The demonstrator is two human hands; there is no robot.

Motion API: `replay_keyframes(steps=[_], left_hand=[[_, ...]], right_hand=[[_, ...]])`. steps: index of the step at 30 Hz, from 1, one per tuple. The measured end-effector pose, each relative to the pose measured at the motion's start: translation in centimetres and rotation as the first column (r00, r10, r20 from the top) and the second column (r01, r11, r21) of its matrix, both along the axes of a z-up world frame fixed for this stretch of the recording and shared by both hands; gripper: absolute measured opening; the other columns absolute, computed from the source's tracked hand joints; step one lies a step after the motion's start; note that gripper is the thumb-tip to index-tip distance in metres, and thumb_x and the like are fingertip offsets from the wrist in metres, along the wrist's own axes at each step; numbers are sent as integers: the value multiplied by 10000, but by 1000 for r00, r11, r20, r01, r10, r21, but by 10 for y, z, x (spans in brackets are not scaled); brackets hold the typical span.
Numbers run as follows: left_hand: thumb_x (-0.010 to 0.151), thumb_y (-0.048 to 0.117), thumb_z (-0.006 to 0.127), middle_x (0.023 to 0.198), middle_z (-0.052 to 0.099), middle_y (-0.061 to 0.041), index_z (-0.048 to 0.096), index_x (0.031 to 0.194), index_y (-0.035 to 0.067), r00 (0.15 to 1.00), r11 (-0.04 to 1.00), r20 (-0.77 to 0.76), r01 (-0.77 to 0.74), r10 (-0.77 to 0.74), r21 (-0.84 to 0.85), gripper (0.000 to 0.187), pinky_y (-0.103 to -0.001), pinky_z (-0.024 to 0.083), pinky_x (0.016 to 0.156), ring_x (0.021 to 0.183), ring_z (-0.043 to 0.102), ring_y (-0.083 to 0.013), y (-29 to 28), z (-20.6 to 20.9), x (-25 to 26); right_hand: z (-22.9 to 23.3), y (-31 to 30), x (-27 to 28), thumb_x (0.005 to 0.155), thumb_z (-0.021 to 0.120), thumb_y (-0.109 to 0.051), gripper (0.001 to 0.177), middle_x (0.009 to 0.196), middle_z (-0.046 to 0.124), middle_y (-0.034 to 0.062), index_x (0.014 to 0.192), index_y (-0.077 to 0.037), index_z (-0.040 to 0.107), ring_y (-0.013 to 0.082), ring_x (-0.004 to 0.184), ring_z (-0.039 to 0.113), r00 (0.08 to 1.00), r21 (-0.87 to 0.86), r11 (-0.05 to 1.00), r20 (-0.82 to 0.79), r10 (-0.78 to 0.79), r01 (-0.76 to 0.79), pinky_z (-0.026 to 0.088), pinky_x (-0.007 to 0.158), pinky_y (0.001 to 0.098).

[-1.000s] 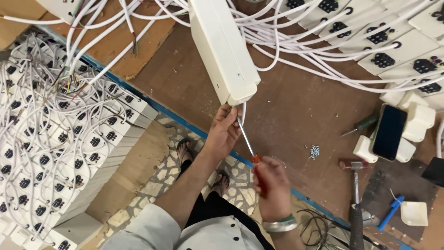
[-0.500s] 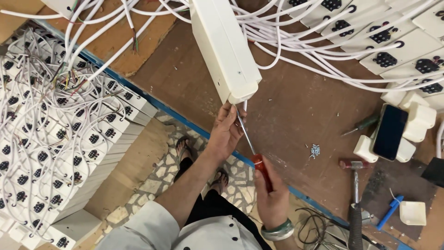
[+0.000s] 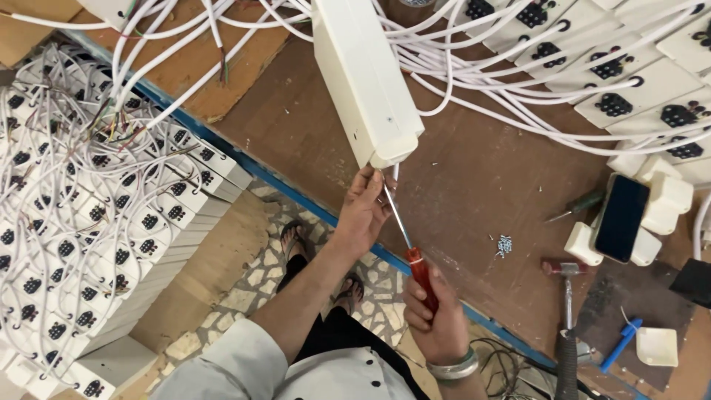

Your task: Assembling white plastic electrical enclosures using a manual screwdriver to secure components and wires.

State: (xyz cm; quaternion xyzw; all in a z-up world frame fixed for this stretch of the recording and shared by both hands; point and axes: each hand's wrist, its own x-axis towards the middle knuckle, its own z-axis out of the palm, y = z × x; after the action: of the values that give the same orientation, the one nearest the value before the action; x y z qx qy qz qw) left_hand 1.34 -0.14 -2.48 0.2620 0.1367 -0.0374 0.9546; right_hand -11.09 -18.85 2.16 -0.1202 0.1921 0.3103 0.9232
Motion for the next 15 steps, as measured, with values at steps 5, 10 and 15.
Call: replay_keyframes(steps=[5,10,15], left_hand=[[1024,324,626,999,655,68,557,1296,222,996,990,-39,79,-75,119,298,-285,458,778,872,557,-50,3,14,-7],[1006,328,644,1007,661,55,565,1317,229,994,988,-67,96,-89,122,336,-271,468,747,841,555,-52,7,12,-8],[1023,286,662,1003,657,43,574,1329,213,997,996,-37,74,-72,53,327,-247,466,681,781,530,-46,9,4,-7]], right_hand=[[27,29,0,1036,616,-127,333,936,682,26,1358,-48,647,95,692,559,825,-880,165,475,306,445,491,564,254],[41,33,5,975,662,-128,380,925,697,47,1354,-118,653,138,693,639,709,-776,-228,360,607,588,521,584,293],[49,20,12,885,719,-138,608,959,683,39,1451,-120,499,120,731,653,857,-933,109,358,371,343,539,555,239]])
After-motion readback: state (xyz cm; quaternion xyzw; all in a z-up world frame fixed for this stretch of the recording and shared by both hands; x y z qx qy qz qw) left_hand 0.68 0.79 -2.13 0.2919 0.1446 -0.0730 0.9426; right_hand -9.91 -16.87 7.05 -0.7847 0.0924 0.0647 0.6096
